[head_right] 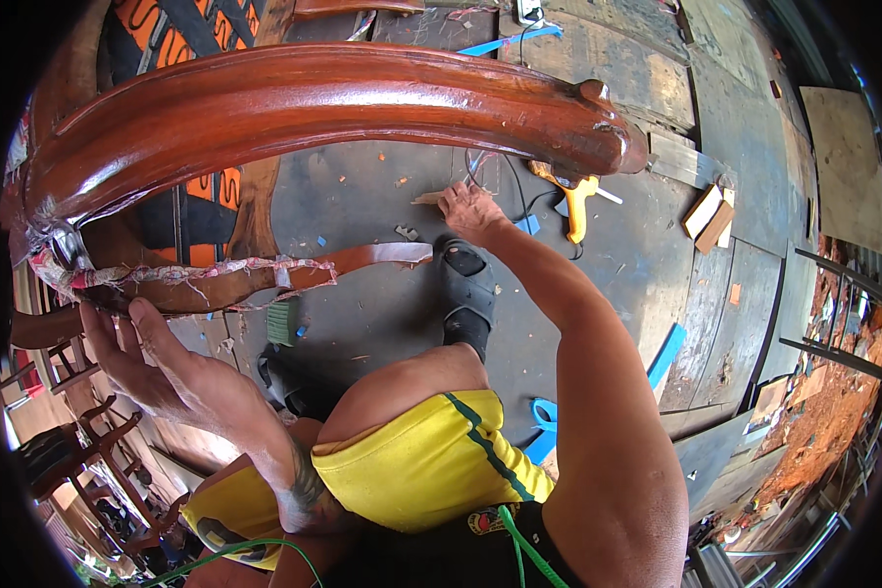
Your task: Applying decorative trim to a wooden chair frame using a hot glue gun.
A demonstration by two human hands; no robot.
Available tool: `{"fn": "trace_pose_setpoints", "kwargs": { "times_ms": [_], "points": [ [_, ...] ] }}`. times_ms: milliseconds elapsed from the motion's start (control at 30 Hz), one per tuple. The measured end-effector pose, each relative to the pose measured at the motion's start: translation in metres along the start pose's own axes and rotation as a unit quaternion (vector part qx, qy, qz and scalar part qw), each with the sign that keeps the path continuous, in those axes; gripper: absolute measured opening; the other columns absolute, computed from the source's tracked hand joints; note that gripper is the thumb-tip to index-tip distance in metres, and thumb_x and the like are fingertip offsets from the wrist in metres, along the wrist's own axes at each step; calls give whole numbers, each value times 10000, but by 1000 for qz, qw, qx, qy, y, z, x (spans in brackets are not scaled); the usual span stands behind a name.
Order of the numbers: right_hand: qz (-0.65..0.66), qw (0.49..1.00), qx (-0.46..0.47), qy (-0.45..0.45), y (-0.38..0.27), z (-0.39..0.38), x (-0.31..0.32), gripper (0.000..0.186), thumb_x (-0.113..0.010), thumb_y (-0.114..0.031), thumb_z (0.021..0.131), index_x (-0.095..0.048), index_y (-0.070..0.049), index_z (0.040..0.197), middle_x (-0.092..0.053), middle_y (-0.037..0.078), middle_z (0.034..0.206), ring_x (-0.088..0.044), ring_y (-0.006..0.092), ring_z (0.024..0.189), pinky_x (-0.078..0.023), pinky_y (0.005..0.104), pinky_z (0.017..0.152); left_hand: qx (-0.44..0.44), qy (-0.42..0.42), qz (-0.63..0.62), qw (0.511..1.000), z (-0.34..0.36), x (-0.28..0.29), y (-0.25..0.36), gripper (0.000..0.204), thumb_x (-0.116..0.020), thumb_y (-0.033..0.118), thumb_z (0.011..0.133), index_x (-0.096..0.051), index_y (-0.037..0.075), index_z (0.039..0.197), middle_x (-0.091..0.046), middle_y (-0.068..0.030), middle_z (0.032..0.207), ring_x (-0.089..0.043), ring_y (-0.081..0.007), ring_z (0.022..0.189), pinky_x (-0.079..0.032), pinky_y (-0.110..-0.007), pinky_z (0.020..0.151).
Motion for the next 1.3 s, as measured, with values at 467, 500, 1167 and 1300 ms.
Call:
{"fn": "trace_pose_setpoints", "kwargs": {
  "times_ms": [467, 500, 1167, 1300],
  "points": [
    [518, 797, -153, 271, 6, -65, 108, 279, -620, 82, 899, -774, -52, 1089, -690, 143, 1141, -646, 317, 1124, -505, 406, 1026, -20, -34, -54, 998, -3, -7, -2, 656, -615, 369, 1055, -414, -11, 1551, -429, -255, 1438, -481, -350, 1331, -421, -465, 1122],
    [585, 719, -187, 326, 19, -76, 118, 240, -634, 65, 928, -766, -44, 1097, -688, 145, 1147, -646, 316, 1122, -507, 397, 1021, -38, -31, -38, 998, -3, -7, 1, 655, -610, 359, 1057, -408, -17, 1553, -417, -263, 1428, -468, -355, 1337, -411, -466, 1131],
    [685, 526, -62, 501, 8, -204, 373, 134, -500, -92, 1112, -558, -23, 1212, -677, 139, 1217, -662, 252, 1179, -537, 418, 1048, -141, 72, 40, 987, -3, 15, 20, 622, -703, 155, 930, -516, 4, 1504, -530, -220, 1271, -515, -388, 1146, -398, -502, 983],
    [791, 371, -34, 485, 10, -197, 375, 142, -462, -125, 1126, -511, -72, 1249, -675, 141, 1140, -696, 303, 1123, -594, 507, 983, -127, 67, 35, 989, -1, 18, 18, 621, -705, 130, 915, -517, 13, 1495, -527, -213, 1280, -509, -375, 1138, -405, -489, 969]
  ]
}}
Point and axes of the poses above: each hand's wrist, its own z-axis towards the middle knuckle, its own x-axis out of the back of the hand, y = z × x, the point moved 10 cm from there along z, towards the middle knuckle
